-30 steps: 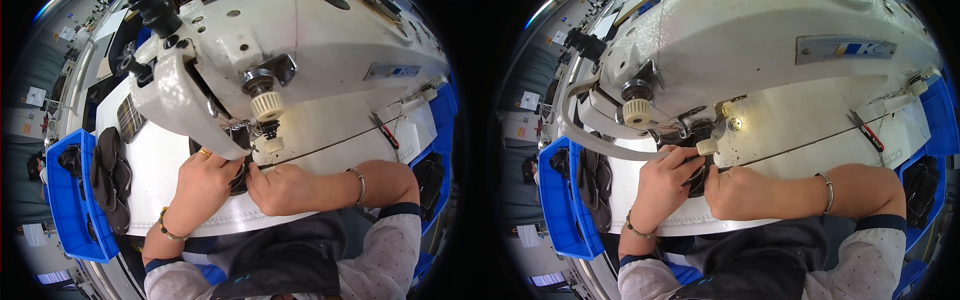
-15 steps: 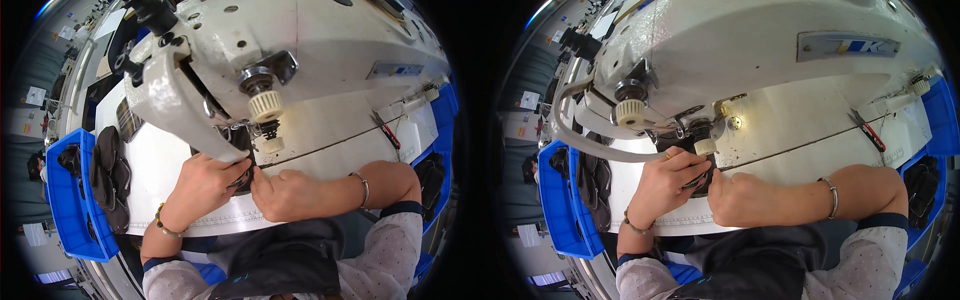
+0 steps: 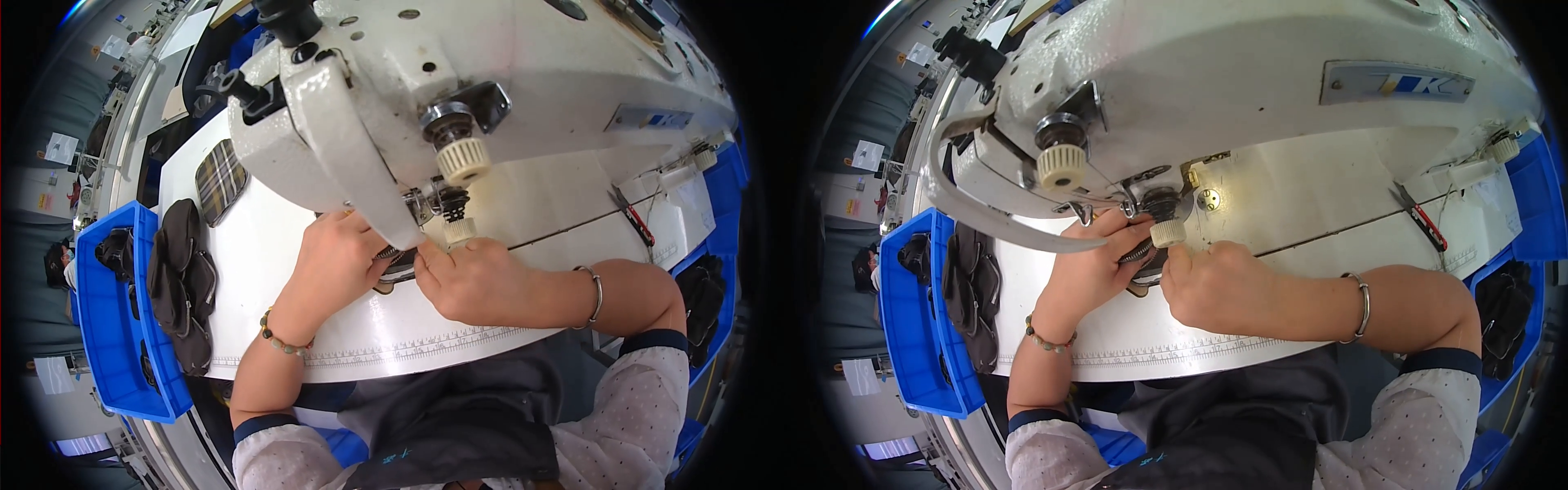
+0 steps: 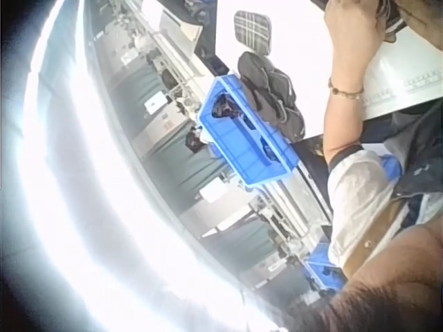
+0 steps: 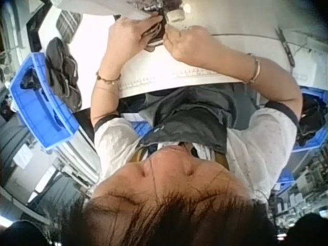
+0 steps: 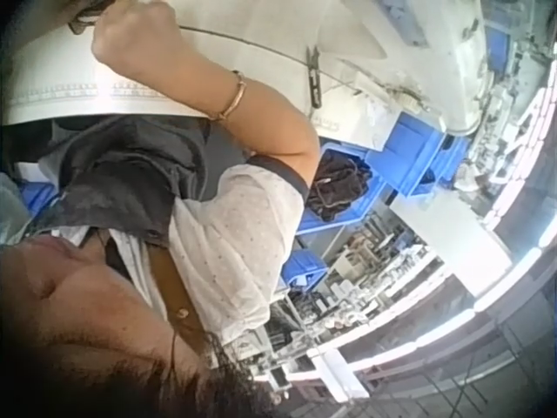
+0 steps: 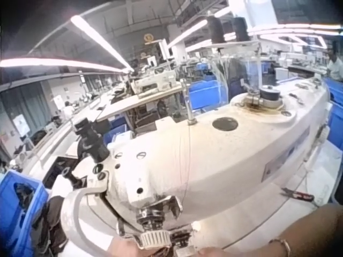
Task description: Sewing leather pieces together using an industrial sewing machine.
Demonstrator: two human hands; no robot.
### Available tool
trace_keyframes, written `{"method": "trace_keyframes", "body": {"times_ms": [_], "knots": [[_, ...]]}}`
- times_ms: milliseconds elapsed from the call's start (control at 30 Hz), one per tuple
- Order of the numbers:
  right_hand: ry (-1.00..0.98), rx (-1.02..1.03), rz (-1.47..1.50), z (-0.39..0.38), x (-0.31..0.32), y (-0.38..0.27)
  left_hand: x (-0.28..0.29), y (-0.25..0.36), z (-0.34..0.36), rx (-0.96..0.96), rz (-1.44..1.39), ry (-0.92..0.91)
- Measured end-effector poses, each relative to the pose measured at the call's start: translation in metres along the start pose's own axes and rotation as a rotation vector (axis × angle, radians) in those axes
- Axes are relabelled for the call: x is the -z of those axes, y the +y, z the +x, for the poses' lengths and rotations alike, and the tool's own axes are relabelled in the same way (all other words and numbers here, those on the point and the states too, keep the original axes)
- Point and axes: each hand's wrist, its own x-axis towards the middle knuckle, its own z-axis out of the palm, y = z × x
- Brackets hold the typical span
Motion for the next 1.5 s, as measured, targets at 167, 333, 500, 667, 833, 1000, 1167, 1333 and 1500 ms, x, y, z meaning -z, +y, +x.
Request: {"method": "trace_keyframes", "body": {"times_ms": [167, 333, 500, 667, 833, 1000, 1167, 1333, 1500], "knots": [[-0.012, 0.051, 0.023, -0.002, 0.006, 0.0, 0.0, 0.004, -0.004, -0.347, 0.134, 0.244], [-0.017, 0.113, 0.108, -0.003, 0.008, -0.005, 0.004, 0.008, -0.004, -0.216, 0.132, 0.209], [-0.118, 0.097, 0.078, -0.005, 0.012, -0.006, 0.002, 0.011, -0.006, -0.136, 0.078, 0.081], [-0.113, 0.096, 0.083, -0.005, 0.013, -0.006, 0.002, 0.014, -0.003, -0.093, -0.057, 0.073], [-0.128, 0.105, 0.087, -0.005, 0.011, -0.007, -0.002, 0.016, -0.003, -0.071, -0.067, 0.079], [-0.166, 0.094, 0.074, -0.003, 0.01, -0.006, -0.008, 0.007, -0.003, -0.099, -0.089, 0.115], [-0.096, 0.011, 0.072, 0.003, 0.005, 0.003, -0.015, -0.003, 0.005, -0.051, -0.07, 0.208], [-0.105, -0.037, 0.124, 0.005, 0.004, 0.008, -0.01, -0.006, 0.005, 0.052, -0.013, 0.182], [-0.13, -0.05, 0.127, 0.008, 0.008, 0.006, -0.013, -0.028, 0.003, 0.31, -0.229, 0.413]]}}
